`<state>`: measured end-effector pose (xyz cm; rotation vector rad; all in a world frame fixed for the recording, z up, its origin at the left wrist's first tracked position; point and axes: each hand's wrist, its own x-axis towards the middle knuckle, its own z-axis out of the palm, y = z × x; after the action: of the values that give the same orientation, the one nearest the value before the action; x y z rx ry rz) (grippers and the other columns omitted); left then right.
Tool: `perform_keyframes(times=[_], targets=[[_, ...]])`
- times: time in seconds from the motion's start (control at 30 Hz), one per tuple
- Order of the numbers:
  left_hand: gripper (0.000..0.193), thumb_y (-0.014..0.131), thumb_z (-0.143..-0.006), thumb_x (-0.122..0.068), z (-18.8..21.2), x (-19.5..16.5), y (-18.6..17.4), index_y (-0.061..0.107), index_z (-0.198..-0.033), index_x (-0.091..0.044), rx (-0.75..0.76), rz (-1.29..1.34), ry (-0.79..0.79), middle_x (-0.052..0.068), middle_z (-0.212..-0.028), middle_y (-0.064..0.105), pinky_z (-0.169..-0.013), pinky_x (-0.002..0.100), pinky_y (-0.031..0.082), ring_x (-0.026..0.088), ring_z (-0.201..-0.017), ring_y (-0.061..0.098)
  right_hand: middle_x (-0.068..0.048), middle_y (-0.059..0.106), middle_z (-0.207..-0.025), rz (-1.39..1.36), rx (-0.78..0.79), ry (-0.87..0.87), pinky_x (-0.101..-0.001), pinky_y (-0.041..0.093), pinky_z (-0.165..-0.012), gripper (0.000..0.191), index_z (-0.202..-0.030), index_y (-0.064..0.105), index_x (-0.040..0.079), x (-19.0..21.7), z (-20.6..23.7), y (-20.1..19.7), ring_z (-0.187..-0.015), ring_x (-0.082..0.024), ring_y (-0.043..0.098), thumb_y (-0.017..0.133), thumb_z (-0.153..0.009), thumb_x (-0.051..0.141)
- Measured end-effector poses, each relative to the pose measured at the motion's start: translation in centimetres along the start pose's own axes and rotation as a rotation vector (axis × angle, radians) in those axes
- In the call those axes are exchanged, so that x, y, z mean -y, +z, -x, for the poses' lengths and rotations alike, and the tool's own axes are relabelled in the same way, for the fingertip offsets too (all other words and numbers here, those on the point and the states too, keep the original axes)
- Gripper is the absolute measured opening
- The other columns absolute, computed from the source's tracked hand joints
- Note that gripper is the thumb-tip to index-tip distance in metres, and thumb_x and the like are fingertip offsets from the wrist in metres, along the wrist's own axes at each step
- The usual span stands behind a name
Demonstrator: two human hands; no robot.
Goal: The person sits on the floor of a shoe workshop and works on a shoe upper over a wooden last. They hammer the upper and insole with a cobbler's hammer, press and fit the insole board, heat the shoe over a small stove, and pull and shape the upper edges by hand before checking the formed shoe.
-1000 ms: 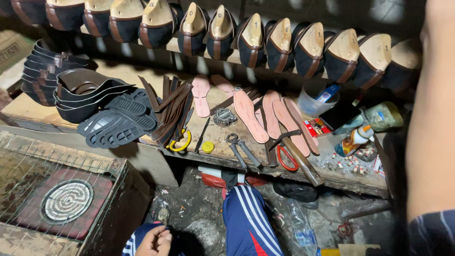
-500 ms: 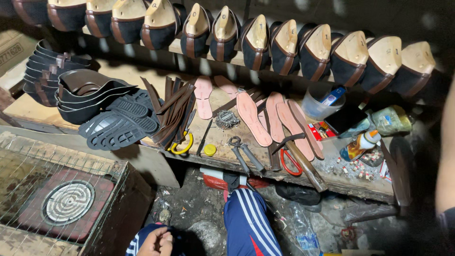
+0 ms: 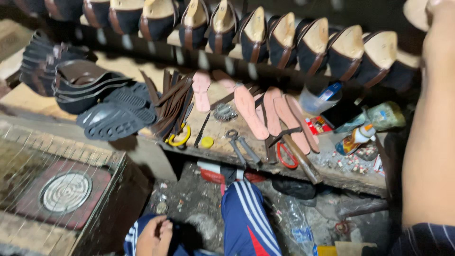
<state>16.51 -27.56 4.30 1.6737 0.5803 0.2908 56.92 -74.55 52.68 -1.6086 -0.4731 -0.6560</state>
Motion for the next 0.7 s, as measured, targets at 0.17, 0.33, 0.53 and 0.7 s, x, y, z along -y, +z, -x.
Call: perform_keyframes(times=[0.17,0.33,0.53,0.7], targets=[[0.049,0.074,-0.086,-0.011,2.0,-6.1,0.5,0.061,-0.131,0.003,0.082,0.058,-0.028,0.014,-0.109,0.069,-0.08,0.025,0.052,0.013,-0.088,0.06,-0.011,0.072,-0.123,-0.085,-0.264,0.079,-0.0363,0.061,-0.099,0.028,-0.122,0.061,0.001,-2.4,13.7,2.7,-0.111,-0.021,0.077,0.068,-0.095,0.003],[0.077,0.086,-0.076,-0.019,5.5,-14.5,4.3,0.05,-0.141,0.002,0.299,0.03,0.317,0.017,-0.131,0.058,-0.099,0.035,0.048,0.026,-0.119,0.059,-0.009,0.073,-0.119,-0.054,0.338,0.612,-0.0346,0.056,-0.097,0.059,-0.125,0.065,-0.002,-2.9,35.6,10.8,-0.107,-0.018,0.07,0.083,-0.07,0.001],[0.068,0.084,-0.071,-0.022,7.0,-20.3,5.4,0.061,-0.134,-0.009,0.337,-0.195,0.102,0.011,-0.124,0.071,-0.101,0.035,0.051,0.026,-0.117,0.069,-0.009,0.072,-0.111,-0.554,0.78,1.149,-0.0331,0.059,-0.089,0.053,-0.126,0.062,-0.001,-4.4,49.9,16.4,-0.101,-0.017,0.071,0.077,-0.074,-0.001],[0.069,0.083,-0.063,-0.012,6.7,-19.2,2.4,0.063,-0.129,-0.012,0.014,-0.708,0.461,0.007,-0.117,0.07,-0.088,0.042,0.048,0.032,-0.102,0.064,-0.012,0.071,-0.104,-0.336,0.833,1.032,-0.0333,0.061,-0.083,0.03,-0.112,0.06,-0.005,-8.9,48.6,14.2,-0.097,-0.018,0.074,0.072,-0.084,-0.001]])
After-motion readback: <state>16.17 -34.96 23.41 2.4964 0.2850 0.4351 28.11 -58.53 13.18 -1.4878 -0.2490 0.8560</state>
